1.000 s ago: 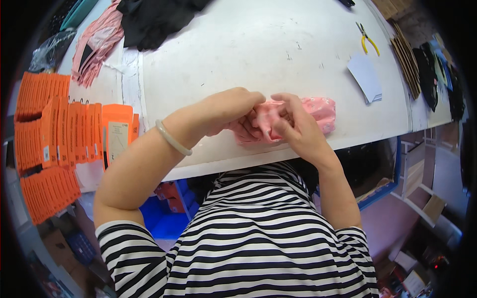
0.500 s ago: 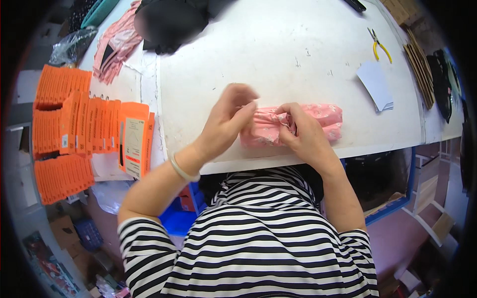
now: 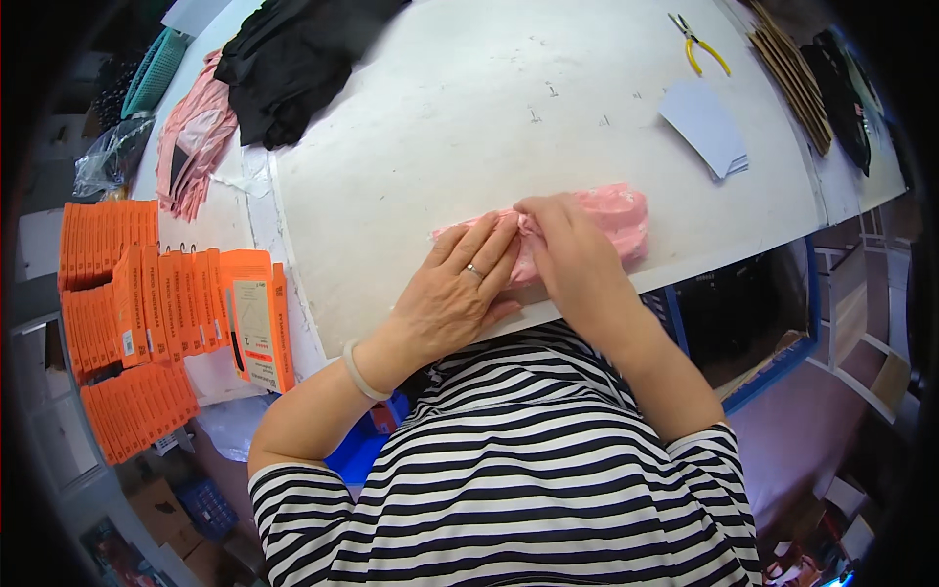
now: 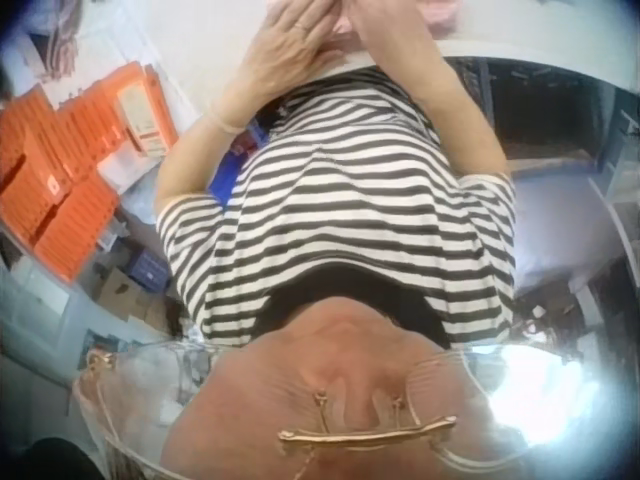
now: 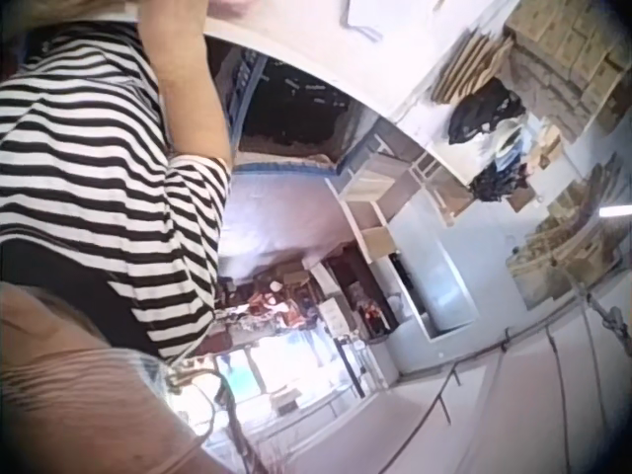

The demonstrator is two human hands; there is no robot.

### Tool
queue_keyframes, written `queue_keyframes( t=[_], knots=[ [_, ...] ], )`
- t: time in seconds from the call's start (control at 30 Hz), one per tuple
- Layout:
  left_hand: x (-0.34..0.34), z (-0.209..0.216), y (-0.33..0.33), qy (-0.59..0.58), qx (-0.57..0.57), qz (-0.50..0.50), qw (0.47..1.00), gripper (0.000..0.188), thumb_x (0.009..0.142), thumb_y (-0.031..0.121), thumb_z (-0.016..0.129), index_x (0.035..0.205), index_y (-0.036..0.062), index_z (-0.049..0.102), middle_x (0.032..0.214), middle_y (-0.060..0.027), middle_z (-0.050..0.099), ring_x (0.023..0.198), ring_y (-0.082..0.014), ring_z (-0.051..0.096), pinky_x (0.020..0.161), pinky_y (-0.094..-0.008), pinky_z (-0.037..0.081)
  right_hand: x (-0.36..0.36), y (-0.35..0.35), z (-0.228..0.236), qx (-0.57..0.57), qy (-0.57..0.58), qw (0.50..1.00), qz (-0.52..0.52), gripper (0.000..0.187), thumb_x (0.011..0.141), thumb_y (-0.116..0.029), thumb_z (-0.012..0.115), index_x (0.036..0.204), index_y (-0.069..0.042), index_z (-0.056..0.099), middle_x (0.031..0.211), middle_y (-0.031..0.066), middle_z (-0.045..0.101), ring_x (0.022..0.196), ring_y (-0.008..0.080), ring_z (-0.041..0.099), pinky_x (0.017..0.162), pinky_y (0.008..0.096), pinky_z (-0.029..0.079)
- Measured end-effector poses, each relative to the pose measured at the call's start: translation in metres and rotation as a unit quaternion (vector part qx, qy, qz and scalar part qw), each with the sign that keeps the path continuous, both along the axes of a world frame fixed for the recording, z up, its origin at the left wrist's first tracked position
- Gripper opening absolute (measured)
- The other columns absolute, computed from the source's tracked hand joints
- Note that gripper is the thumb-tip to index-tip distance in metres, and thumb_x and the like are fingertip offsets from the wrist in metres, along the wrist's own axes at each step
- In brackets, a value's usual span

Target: The person folds black and pink patterned underwear on a white table, inserts them into orange packaging, and stacks the packages. The person handles the items one at a time, folding them neatly before placing them into the packaging.

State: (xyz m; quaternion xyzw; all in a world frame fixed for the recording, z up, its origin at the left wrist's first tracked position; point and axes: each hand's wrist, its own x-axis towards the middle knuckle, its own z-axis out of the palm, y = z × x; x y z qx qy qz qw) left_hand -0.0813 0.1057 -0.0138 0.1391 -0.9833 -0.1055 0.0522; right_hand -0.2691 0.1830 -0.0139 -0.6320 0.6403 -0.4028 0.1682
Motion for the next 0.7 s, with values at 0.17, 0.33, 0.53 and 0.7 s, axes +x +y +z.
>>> queue_keyframes(
  t=[0.17, 0.33, 0.53, 0.7],
  knots=[
    [-0.006, 0.009, -0.005, -0.005, -0.025, -0.033, 0.999, 0.066, 0.086, 0.034, 0.069, 0.14, -0.0008, 0.052, 0.156, -0.0194, 0.042, 0.143, -0.0337, 0.04, 0.109, -0.044, 0.037, 0.003, 0.036, 0.015, -0.055, 0.094, 0.989, 0.101, 0.041, 0.081, -0.002, 0.067, 0.12, 0.006, 0.059, 0.13, 0.0204, 0.058, 0.121, 0.0345, 0.058, 0.101, 0.042, 0.05],
    [-0.012, 0.025, 0.003, 0.047, 0.125, -0.035, 0.99, 0.051, 0.085, 0.014, 0.059, 0.132, -0.0047, 0.058, 0.147, -0.0233, 0.051, 0.112, -0.0393, 0.057, 0.097, -0.0441, 0.047, -0.004, 0.066, -0.008, -0.005, 0.139, 0.982, 0.127, 0.053, 0.081, -0.014, 0.072, 0.13, 0.004, 0.061, 0.139, 0.0213, 0.059, 0.134, 0.036, 0.055, 0.111, 0.0512, 0.046],
    [-0.011, 0.019, -0.001, 0.12, 0.382, 0.1, 0.911, 0.02, 0.092, 0.006, 0.062, 0.108, -0.0033, 0.068, 0.119, -0.0175, 0.067, 0.081, -0.0232, 0.064, 0.072, -0.0343, 0.053, -0.018, 0.067, -0.028, -0.083, 0.188, 0.97, 0.127, 0.042, 0.085, -0.011, 0.06, 0.125, 0.003, 0.065, 0.132, 0.0188, 0.064, 0.126, 0.033, 0.061, 0.111, 0.0487, 0.047],
    [-0.053, 0.016, -0.025, 0.157, 0.356, 0.241, 0.889, 0.016, 0.09, 0.013, 0.076, 0.09, 0.0002, 0.067, 0.082, -0.0065, 0.07, 0.066, -0.0094, 0.062, 0.059, -0.0244, 0.049, -0.023, 0.058, -0.025, -0.103, 0.181, 0.967, 0.148, 0.04, 0.083, -0.011, 0.06, 0.12, 0.003, 0.068, 0.128, 0.0172, 0.067, 0.123, 0.0325, 0.063, 0.109, 0.0483, 0.048]
  ],
)
